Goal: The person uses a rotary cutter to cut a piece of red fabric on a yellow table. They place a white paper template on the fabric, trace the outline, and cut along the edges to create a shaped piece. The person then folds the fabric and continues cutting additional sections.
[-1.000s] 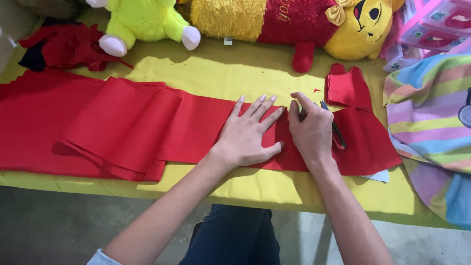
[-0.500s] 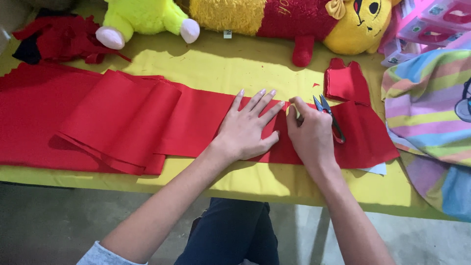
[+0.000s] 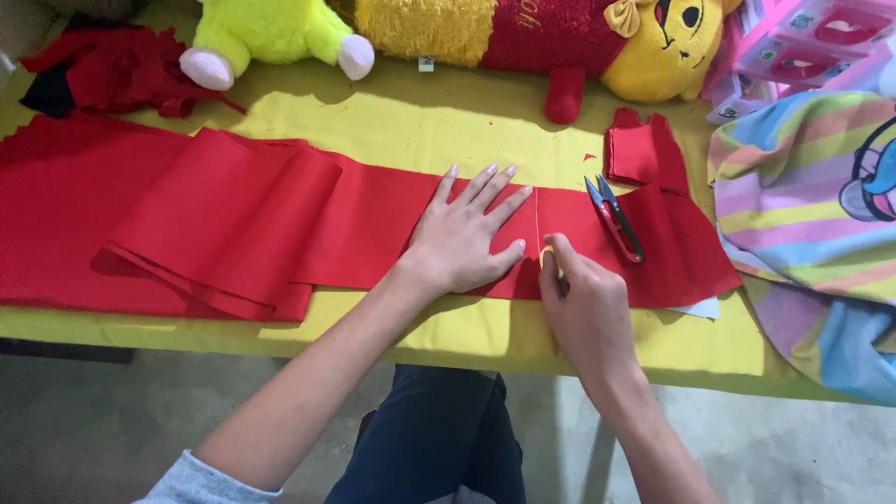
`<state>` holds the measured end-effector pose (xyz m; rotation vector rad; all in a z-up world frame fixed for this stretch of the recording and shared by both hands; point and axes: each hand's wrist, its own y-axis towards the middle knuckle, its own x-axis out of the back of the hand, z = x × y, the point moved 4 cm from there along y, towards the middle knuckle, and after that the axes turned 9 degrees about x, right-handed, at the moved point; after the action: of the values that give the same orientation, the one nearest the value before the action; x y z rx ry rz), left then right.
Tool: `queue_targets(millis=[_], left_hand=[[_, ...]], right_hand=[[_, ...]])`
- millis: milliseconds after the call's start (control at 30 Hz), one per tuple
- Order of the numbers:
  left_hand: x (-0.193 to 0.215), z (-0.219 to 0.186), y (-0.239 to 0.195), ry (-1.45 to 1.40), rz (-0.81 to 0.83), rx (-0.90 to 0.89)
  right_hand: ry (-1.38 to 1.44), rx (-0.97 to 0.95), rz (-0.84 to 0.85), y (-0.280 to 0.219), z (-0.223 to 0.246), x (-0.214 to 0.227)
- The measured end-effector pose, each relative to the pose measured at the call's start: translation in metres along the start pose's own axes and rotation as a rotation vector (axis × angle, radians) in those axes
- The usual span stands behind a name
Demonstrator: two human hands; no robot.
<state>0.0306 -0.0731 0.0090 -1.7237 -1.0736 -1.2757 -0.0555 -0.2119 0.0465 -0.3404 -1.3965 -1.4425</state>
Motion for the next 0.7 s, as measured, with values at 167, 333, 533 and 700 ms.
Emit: queue_targets(millis=[167,333,533,700], left_hand=[[0.0,0.0,0.0,0.0,-0.006,-0.009],[0.0,0.001,0.001,0.005,-0.032,-0.022],[0.002,0.001,-0.001,-0.008,-0.043,-0.043],[0.003,0.001,-0.001,-0.009,-0.039,-0.049]], right_hand=[[0.023,-0.063,0.013,-0.016,0.004,0.011],[0.164,-0.168,-0.078,-0.012,-0.028,0.016],[0.349,-0.296,-0.067,0.021,-0.064,0.008],[0.372,-0.357,0.037,0.039,-0.071,-0.004]])
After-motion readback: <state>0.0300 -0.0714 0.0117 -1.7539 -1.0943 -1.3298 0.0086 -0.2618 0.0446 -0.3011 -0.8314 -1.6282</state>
